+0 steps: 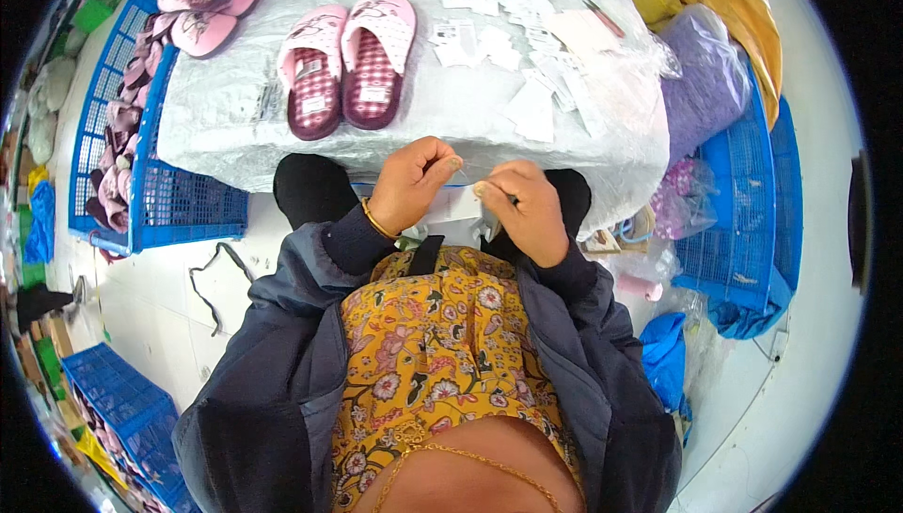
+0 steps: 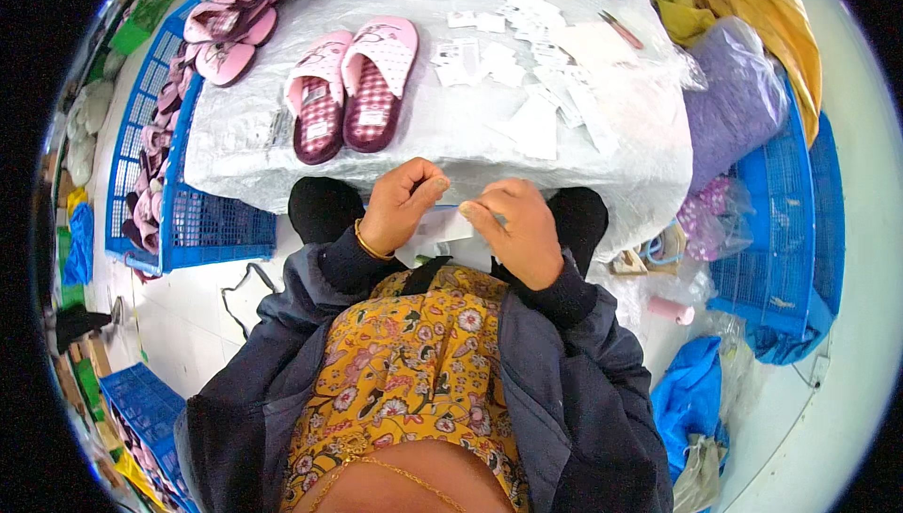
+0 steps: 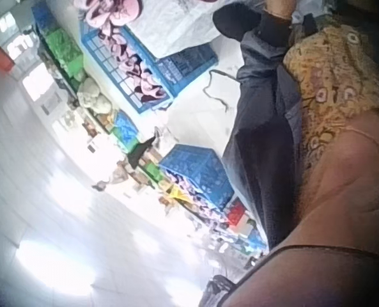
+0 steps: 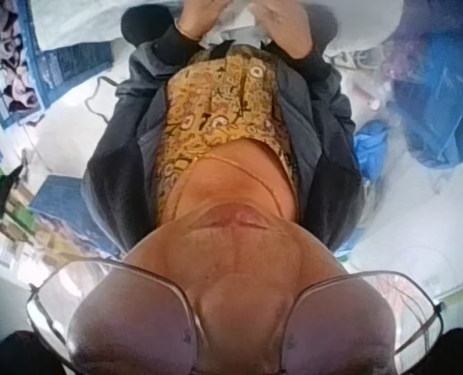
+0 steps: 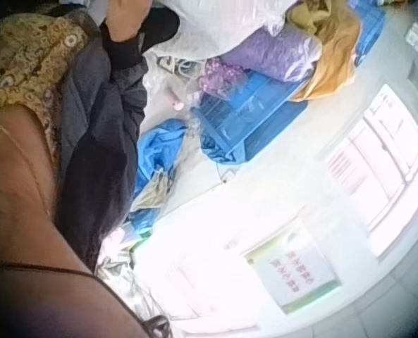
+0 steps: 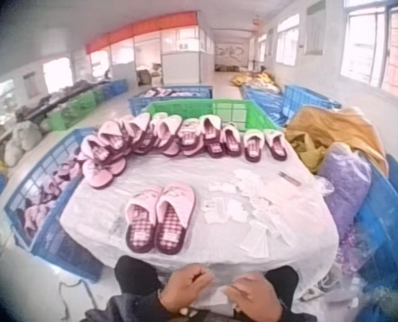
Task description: The person repeatedly picks up small white labels, peels off backing, and sticks them onto pink slippers. They then place the labeled slippers into a blue crate. The process is repeated for multiple pairs of slippers.
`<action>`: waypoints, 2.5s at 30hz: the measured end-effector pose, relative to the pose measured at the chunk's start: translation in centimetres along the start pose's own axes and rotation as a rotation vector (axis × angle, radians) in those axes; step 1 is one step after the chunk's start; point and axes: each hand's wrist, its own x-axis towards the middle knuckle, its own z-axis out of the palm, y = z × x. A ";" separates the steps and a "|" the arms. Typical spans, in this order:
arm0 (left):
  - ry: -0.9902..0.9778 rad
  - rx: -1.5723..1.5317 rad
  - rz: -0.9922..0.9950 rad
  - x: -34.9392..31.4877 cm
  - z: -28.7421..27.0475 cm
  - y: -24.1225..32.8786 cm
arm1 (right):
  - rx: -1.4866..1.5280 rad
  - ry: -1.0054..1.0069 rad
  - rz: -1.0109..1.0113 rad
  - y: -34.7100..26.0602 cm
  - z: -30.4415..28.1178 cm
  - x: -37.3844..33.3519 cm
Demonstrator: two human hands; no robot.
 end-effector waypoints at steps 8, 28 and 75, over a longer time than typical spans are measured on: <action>0.029 0.076 0.163 0.1 -0.4 0.8 | 0.359 -0.045 0.369 -1.3 1.6 1.1; -0.095 0.736 0.017 16.7 6.5 0.6 | 0.464 0.288 0.380 1.4 -0.9 -1.6; 0.073 0.131 0.189 7.9 3.3 2.6 | 0.724 0.264 0.448 2.2 -1.9 3.2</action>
